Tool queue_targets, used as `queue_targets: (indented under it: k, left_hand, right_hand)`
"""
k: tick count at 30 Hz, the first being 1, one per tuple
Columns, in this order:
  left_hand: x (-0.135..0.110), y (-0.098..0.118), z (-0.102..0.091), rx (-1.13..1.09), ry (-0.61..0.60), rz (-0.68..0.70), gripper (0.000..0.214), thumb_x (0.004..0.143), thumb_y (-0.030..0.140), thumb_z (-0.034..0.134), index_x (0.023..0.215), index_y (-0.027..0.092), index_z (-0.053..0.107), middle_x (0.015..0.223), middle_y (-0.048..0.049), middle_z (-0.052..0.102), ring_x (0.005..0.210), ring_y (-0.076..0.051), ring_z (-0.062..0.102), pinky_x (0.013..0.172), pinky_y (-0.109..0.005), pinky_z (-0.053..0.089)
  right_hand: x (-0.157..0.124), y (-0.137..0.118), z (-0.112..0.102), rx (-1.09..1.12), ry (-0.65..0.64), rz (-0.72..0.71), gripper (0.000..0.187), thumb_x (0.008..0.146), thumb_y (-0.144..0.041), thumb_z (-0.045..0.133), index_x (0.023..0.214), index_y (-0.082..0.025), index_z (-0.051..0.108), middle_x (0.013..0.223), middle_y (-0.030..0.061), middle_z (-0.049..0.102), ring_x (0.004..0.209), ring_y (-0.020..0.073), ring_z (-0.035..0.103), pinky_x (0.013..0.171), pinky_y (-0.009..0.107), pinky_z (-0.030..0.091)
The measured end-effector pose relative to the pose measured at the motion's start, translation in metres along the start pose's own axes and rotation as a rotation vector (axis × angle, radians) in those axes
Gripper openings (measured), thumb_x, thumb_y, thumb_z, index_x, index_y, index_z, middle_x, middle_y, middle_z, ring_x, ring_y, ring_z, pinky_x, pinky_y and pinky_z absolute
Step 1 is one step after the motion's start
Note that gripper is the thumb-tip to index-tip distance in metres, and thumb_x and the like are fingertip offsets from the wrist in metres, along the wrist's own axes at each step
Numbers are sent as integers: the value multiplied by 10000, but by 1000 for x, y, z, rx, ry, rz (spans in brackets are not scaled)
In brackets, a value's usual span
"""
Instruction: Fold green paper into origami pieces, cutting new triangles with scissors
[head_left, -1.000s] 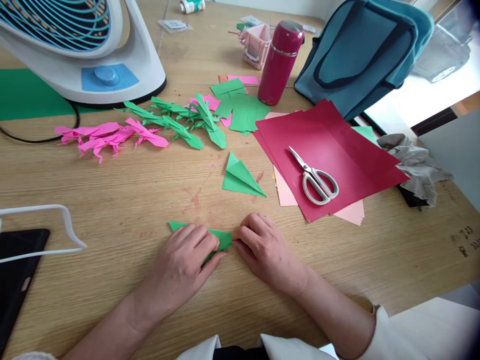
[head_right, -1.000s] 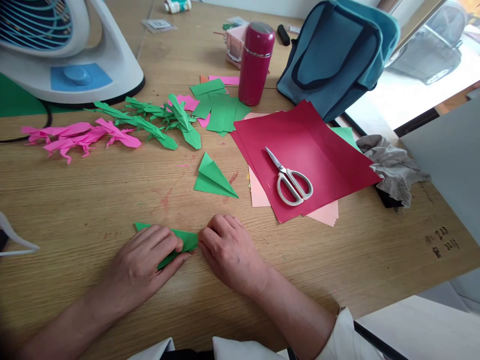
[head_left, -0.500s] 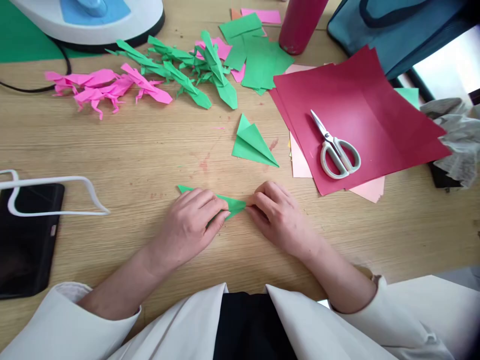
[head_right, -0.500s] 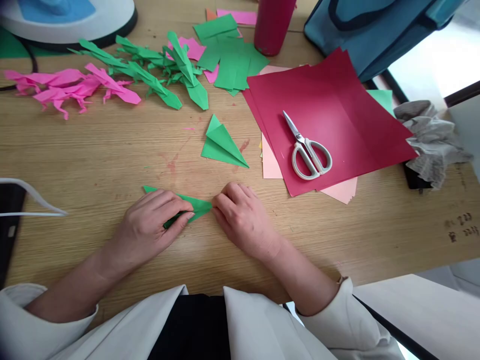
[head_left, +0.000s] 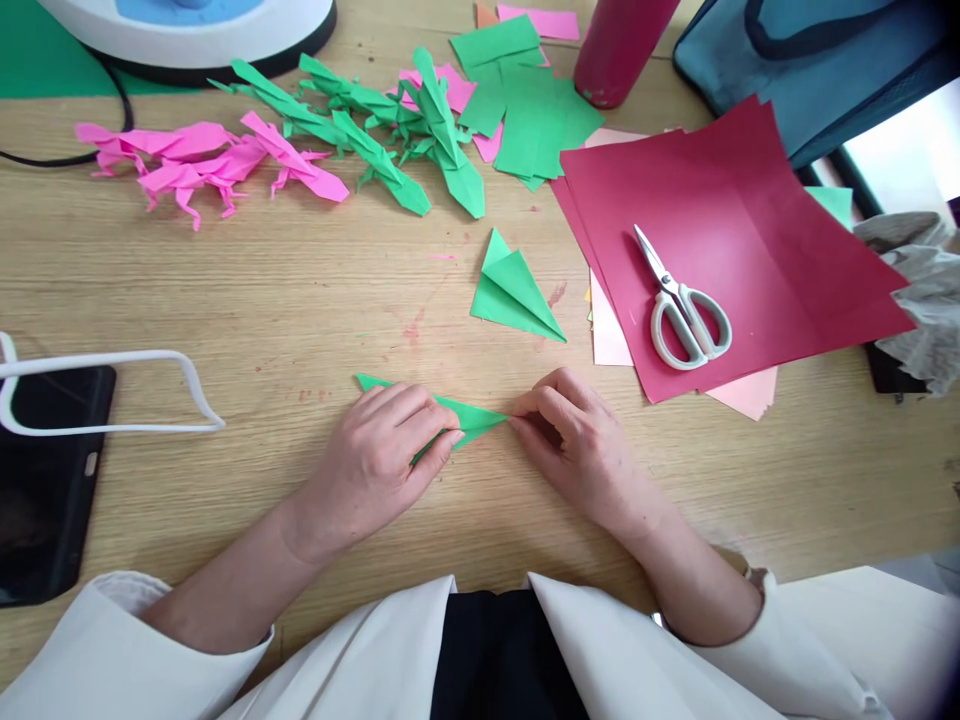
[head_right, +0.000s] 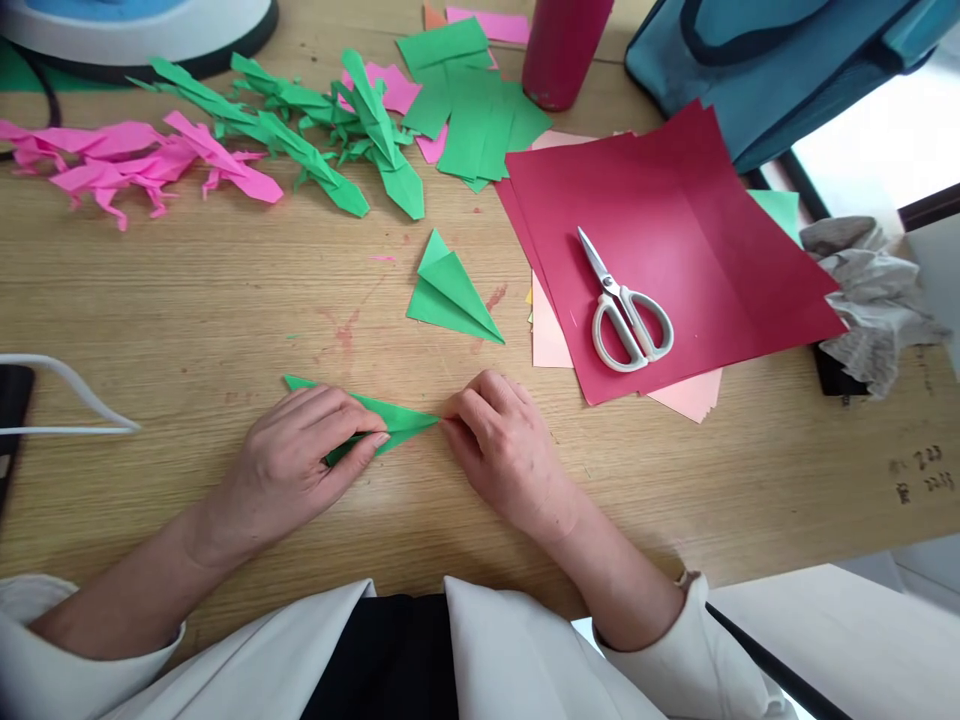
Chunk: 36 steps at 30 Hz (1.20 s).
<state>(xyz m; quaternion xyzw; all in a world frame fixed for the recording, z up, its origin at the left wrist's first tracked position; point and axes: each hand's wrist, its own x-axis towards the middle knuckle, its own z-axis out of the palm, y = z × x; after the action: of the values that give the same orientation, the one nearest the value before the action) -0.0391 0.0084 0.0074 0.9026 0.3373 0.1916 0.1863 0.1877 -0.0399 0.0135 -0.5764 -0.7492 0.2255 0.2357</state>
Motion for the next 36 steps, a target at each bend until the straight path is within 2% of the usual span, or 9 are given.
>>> queue_targets:
  k: [9, 13, 20, 29, 36]
  left_hand:
    - [-3, 6, 1, 19, -21, 29, 95, 930, 155, 555, 845, 179, 592, 771, -17, 605, 727, -166, 544, 691, -325, 412]
    - [-2, 8, 1, 16, -20, 33, 105, 935, 154, 540, 853, 177, 601, 774, -19, 614, 726, -166, 553, 697, -323, 422]
    - [-2, 9, 3, 61, -21, 54, 143, 935, 195, 561, 1045, 173, 649, 826, -29, 626, 770, -183, 576, 721, -340, 440]
    - [0, 12, 1, -56, 1, -66, 105, 931, 174, 577, 954, 206, 674, 823, -5, 640, 791, -155, 580, 729, -307, 432]
    - [3, 16, 1, 5, -39, -41, 159, 932, 200, 580, 1037, 238, 692, 835, -12, 648, 801, -176, 582, 718, -332, 394]
  right_hand:
    - [-1, -4, 1, -86, -41, -24, 74, 958, -193, 549, 902, -197, 599, 879, 42, 587, 831, 182, 561, 764, 345, 391]
    - [0, -5, 3, -107, -35, -25, 114, 976, -211, 522, 902, -191, 608, 877, 47, 593, 816, 178, 561, 756, 346, 372]
    - [0, -6, 5, -118, -22, -15, 134, 981, -227, 521, 907, -189, 626, 858, 48, 589, 813, 183, 562, 752, 345, 366]
    - [-1, -7, 5, -110, -41, 25, 129, 978, -233, 528, 919, -190, 635, 881, 52, 582, 823, 190, 546, 760, 351, 364]
    - [2, -9, 6, -95, -57, 40, 97, 957, -230, 558, 910, -213, 641, 895, 43, 602, 830, 194, 536, 764, 357, 344]
